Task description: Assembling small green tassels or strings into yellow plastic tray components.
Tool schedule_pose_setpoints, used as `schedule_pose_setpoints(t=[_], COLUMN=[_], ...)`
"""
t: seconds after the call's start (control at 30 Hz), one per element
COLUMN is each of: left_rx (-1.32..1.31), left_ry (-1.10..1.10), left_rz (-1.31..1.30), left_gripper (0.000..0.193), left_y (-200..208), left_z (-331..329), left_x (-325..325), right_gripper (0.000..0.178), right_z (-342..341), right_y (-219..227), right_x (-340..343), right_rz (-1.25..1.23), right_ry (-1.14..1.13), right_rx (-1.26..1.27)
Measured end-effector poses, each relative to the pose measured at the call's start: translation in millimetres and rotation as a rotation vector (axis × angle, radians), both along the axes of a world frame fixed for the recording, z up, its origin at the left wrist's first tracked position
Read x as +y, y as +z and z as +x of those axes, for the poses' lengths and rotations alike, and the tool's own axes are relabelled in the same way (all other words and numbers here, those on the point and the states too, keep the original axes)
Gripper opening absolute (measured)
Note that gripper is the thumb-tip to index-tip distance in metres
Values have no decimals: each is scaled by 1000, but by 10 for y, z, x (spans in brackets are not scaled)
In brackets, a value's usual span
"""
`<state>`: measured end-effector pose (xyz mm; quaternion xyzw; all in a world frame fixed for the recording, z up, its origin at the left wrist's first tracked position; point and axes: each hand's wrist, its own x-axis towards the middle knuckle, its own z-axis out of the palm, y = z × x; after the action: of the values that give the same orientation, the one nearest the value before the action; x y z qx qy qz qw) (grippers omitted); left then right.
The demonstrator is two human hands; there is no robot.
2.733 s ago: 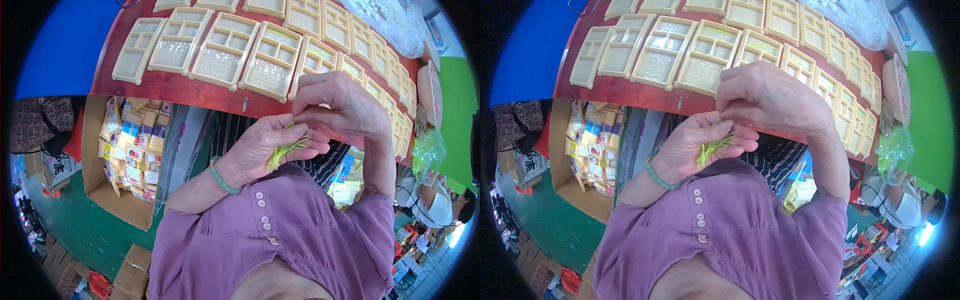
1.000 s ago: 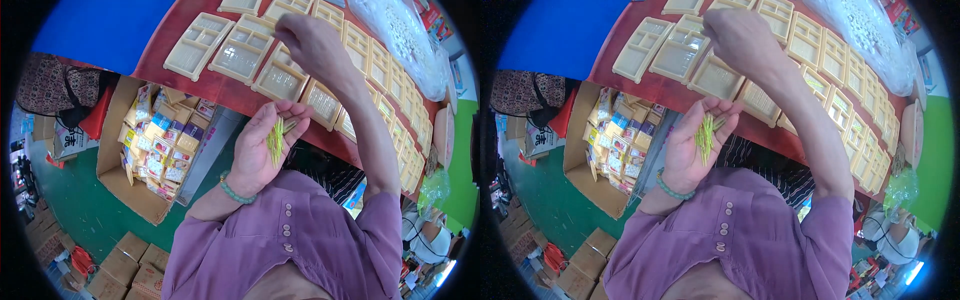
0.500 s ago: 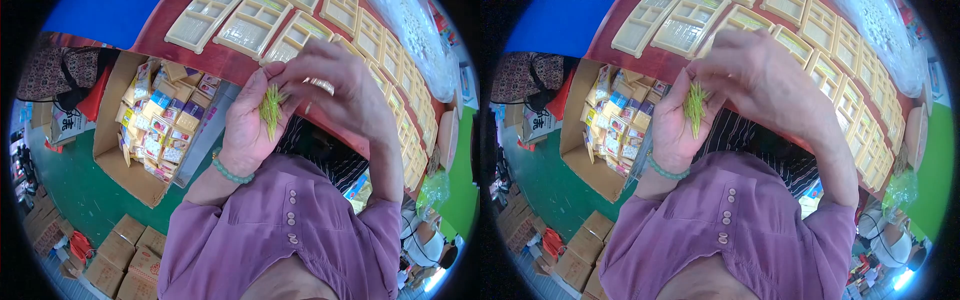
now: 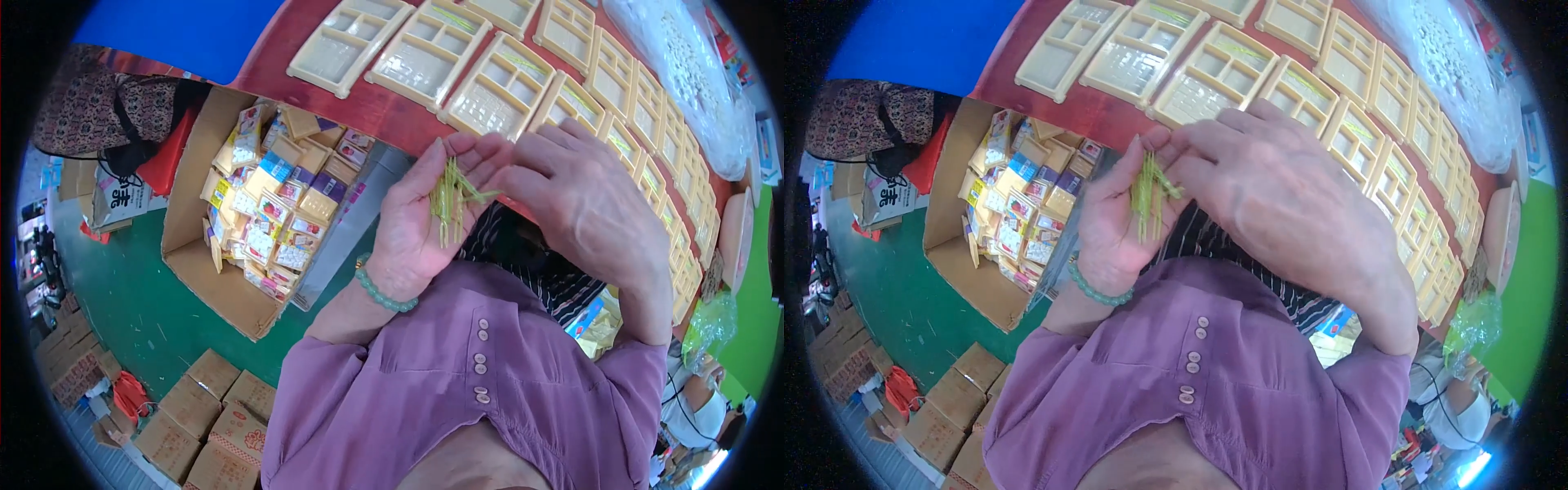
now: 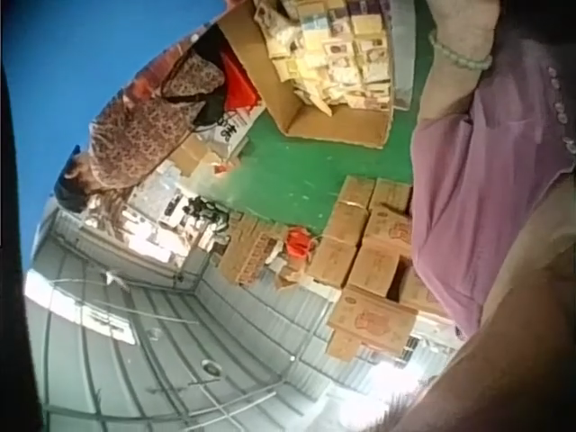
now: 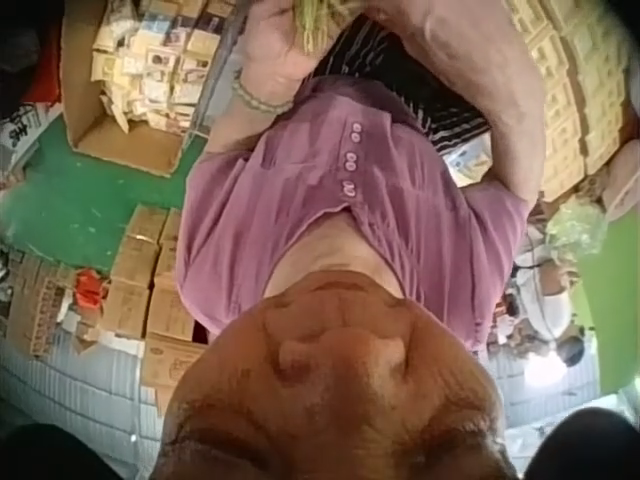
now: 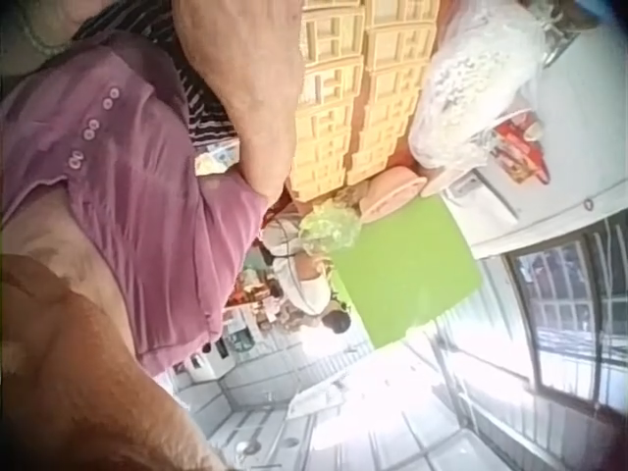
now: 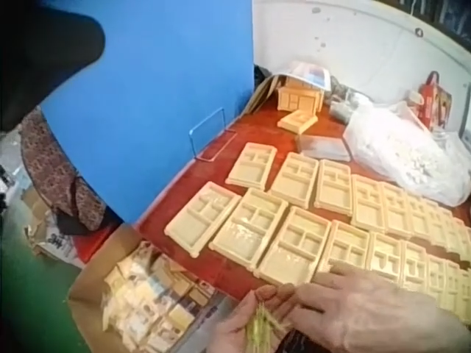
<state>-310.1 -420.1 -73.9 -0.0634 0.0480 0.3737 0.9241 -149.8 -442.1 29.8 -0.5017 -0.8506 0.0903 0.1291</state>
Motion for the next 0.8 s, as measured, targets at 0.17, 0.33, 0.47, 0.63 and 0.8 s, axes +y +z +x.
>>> schedule_pose_setpoints(t=[0.17, 0.33, 0.47, 0.63, 0.8], left_rx=[137, 35, 76, 104, 180], left_ry=[8, 21, 54, 114, 196], left_rz=[-47, -96, -69, -86, -40], left_gripper=[32, 28, 25, 22, 23], left_y=[-6, 13, 49, 19, 101], left_z=[-61, -181, -238, -318, -289], left_x=[16, 60, 70, 121, 197], right_gripper=[7, 9, 14, 18, 17], right_z=[101, 122, 40, -313, -329], right_y=[251, 207, -113, -160, -418], right_x=[162, 580, 1074, 1480, 1633], right_rz=[-81, -118, 138, 16, 254], right_ry=[-38, -5, -71, -294, -290], right_rx=[-157, 52, 209, 164, 53])
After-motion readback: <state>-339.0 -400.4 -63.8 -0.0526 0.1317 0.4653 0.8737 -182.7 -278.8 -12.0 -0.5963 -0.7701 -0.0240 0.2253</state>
